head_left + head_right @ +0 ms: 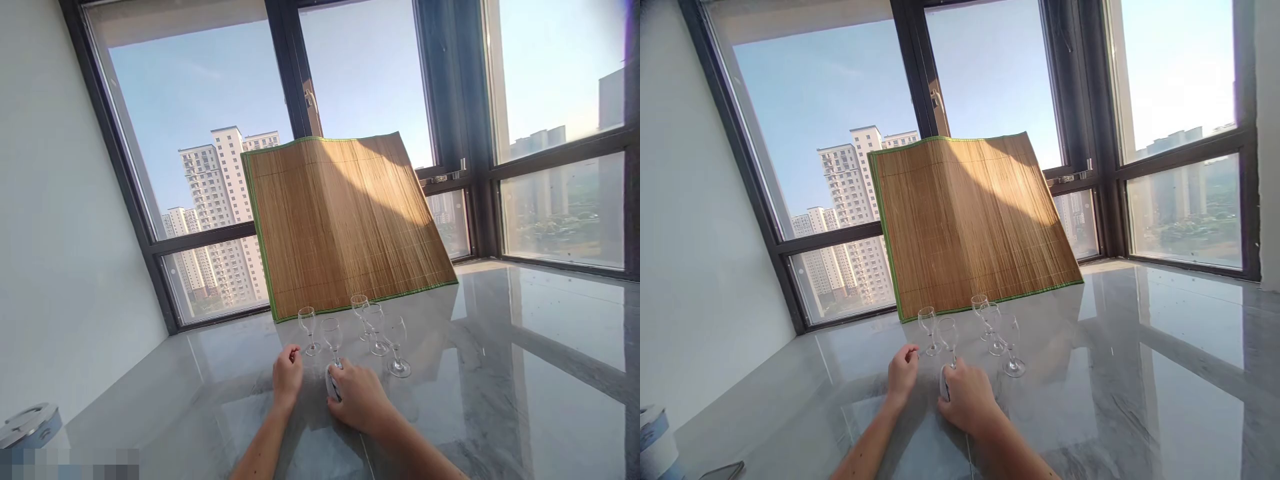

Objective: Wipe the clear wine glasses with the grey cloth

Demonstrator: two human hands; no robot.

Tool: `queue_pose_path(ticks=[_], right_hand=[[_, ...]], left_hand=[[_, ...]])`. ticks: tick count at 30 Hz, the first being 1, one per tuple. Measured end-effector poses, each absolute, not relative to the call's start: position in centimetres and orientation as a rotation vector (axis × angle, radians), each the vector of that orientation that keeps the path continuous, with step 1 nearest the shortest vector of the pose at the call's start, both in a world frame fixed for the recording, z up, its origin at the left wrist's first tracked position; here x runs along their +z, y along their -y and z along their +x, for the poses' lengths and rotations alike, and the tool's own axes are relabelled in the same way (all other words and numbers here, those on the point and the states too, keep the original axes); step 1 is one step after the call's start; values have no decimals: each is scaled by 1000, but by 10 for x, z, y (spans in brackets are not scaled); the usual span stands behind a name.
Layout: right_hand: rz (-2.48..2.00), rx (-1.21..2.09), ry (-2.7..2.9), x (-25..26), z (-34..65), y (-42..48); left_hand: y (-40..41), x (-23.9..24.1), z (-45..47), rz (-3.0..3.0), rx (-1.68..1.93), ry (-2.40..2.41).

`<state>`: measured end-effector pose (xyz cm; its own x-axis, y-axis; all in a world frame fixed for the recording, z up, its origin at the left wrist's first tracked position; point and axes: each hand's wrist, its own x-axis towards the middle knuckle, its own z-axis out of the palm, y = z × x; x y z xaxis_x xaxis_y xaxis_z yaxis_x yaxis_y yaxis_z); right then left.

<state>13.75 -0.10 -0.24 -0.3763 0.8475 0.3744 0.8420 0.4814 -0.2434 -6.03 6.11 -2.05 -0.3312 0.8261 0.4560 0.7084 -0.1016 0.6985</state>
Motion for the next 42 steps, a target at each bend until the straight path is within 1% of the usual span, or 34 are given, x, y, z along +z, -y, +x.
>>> queue_pose_path(ticks=[6,13,18,23,33,42], right_hand=[[-1481,-14,2275,-4,130,-11],[-1504,-34,2272,-12,130,-31],[-1636,-56,2201,-14,141,-51],[-1668,-83,2173,-13,149,-63],[-1644,-85,2198,-16,152,-63],[-1643,-82,2205,-16,156,-62]], left_hand=[[-61,-25,-57,1896,1338,-2003],[-63,-32,-55,2070,1114,-2061],[-59,-33,-52,2056,828,-2144],[-55,-29,-49,2133,620,-2097],[-53,-26,-47,2193,465,-2089],[-51,-27,-48,2264,405,-2127]])
